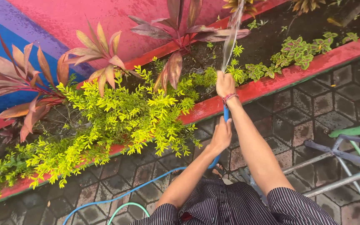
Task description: Watering plants in an outdoor planter box using a garden hose.
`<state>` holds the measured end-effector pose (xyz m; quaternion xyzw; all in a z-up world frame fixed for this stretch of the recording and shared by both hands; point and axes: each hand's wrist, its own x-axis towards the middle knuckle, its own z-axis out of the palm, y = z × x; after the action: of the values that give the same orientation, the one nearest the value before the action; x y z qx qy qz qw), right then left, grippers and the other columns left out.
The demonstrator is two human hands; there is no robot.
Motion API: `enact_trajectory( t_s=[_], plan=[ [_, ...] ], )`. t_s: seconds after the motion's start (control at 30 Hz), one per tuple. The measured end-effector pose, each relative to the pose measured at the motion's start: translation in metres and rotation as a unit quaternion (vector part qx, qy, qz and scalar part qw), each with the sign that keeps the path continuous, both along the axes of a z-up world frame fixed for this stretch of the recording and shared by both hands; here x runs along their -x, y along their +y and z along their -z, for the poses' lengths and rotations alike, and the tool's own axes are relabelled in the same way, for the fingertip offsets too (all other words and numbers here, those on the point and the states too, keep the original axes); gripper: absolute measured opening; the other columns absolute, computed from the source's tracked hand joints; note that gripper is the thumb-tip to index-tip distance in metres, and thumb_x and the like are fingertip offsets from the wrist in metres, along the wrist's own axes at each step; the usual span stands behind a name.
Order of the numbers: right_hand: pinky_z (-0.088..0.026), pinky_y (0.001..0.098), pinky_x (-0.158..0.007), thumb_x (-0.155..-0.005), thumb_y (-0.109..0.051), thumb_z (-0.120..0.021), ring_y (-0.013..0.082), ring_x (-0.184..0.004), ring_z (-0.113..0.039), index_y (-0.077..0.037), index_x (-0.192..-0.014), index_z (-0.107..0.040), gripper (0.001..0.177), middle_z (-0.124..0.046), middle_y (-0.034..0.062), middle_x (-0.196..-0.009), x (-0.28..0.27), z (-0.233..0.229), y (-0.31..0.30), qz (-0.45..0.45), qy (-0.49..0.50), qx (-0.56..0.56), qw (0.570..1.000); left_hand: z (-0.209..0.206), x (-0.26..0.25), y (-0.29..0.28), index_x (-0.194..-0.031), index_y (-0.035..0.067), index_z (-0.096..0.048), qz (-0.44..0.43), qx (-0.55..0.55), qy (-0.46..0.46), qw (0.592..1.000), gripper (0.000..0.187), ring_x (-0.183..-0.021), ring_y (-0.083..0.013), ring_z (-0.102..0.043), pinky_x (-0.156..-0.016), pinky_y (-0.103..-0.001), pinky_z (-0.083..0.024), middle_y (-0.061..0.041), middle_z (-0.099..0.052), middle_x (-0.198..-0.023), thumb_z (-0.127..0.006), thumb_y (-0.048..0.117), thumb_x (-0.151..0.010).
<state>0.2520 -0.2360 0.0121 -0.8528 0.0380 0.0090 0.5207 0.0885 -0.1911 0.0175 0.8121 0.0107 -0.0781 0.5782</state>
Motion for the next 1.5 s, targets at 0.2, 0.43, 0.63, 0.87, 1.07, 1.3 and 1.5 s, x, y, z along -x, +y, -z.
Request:
enact_trajectory(
  t_s=[0.2,0.43,0.63,0.87,1.07,1.3,1.5],
  plan=[
    [-0.042,0.0444,-0.069,-0.084,-0.041,-0.033,0.0336,-0.084,-0.057,0.001,-0.074,-0.054,0.048,-0.054,0.0232,-0.075,0.006,0.026,-0.010,0.000,0.044,-0.002,0.999,0.042,-0.002,-0.024,-0.086,0.001,-0.039,-0.016,-0.008,0.029,0.999,0.031,-0.047,-0.0219,-0.049,-0.042,-0.033,-0.038,-0.014,-0.047,-0.055,-0.024,0.026,-0.096],
    [-0.040,0.0421,-0.065,-0.084,-0.038,-0.031,0.0312,-0.071,-0.054,-0.003,-0.068,-0.051,0.043,-0.046,0.0160,-0.065,-0.008,0.002,-0.020,-0.016,0.019,-0.024,0.999,0.018,-0.017,-0.031,-0.087,0.003,-0.039,-0.009,-0.024,0.029,0.999,0.031,-0.047,-0.0235,-0.049,-0.043,-0.033,-0.036,-0.015,-0.048,-0.055,-0.022,0.027,-0.096],
    [-0.036,0.0268,-0.050,-0.090,-0.038,-0.030,0.0140,-0.046,-0.043,-0.017,-0.061,-0.043,0.038,-0.039,0.0010,-0.050,-0.022,-0.057,-0.024,-0.018,-0.031,-0.063,0.997,-0.022,-0.040,-0.031,-0.090,0.003,-0.039,-0.014,-0.038,0.003,0.999,0.030,-0.051,-0.0268,-0.051,-0.045,-0.038,-0.036,-0.016,-0.049,-0.058,-0.022,0.028,-0.095],
    [-0.035,0.0241,-0.048,-0.089,-0.037,-0.030,0.0109,-0.043,-0.040,-0.018,-0.059,-0.041,0.038,-0.035,-0.0019,-0.047,-0.034,-0.039,-0.016,-0.024,-0.021,-0.048,0.998,-0.004,-0.047,-0.024,-0.090,0.004,-0.039,-0.020,-0.051,0.014,0.998,0.031,-0.051,-0.0313,-0.053,-0.046,-0.040,-0.038,-0.019,-0.050,-0.056,-0.023,0.030,-0.095],
    [-0.035,0.0300,-0.050,-0.087,-0.038,-0.029,0.0155,-0.049,-0.043,-0.015,-0.066,-0.043,0.034,-0.035,-0.0017,-0.053,-0.042,-0.002,-0.011,-0.021,0.040,-0.030,0.999,0.025,-0.052,-0.019,-0.088,0.005,-0.039,-0.010,-0.045,0.036,0.998,0.029,-0.048,-0.0262,-0.051,-0.045,-0.036,-0.038,-0.015,-0.048,-0.053,-0.023,0.028,-0.095],
    [-0.041,0.0336,-0.058,-0.086,-0.039,-0.030,0.0216,-0.061,-0.052,-0.009,-0.070,-0.048,0.038,-0.045,0.0068,-0.060,-0.075,0.057,-0.011,0.002,0.080,-0.008,0.997,0.044,-0.075,-0.009,-0.088,0.000,-0.042,0.011,-0.033,0.073,0.997,0.034,-0.054,-0.0305,-0.055,-0.047,-0.039,-0.040,-0.020,-0.050,-0.057,-0.025,0.030,-0.095],
    [-0.041,0.0303,-0.054,-0.087,-0.038,-0.029,0.0182,-0.053,-0.050,-0.011,-0.069,-0.049,0.038,-0.045,0.0043,-0.056,-0.091,0.076,-0.014,0.022,0.119,-0.011,0.993,0.059,-0.093,-0.005,-0.089,0.001,-0.041,0.030,-0.042,0.105,0.993,0.035,-0.056,-0.0323,-0.057,-0.049,-0.042,-0.041,-0.020,-0.052,-0.059,-0.025,0.032,-0.094]
  ],
)
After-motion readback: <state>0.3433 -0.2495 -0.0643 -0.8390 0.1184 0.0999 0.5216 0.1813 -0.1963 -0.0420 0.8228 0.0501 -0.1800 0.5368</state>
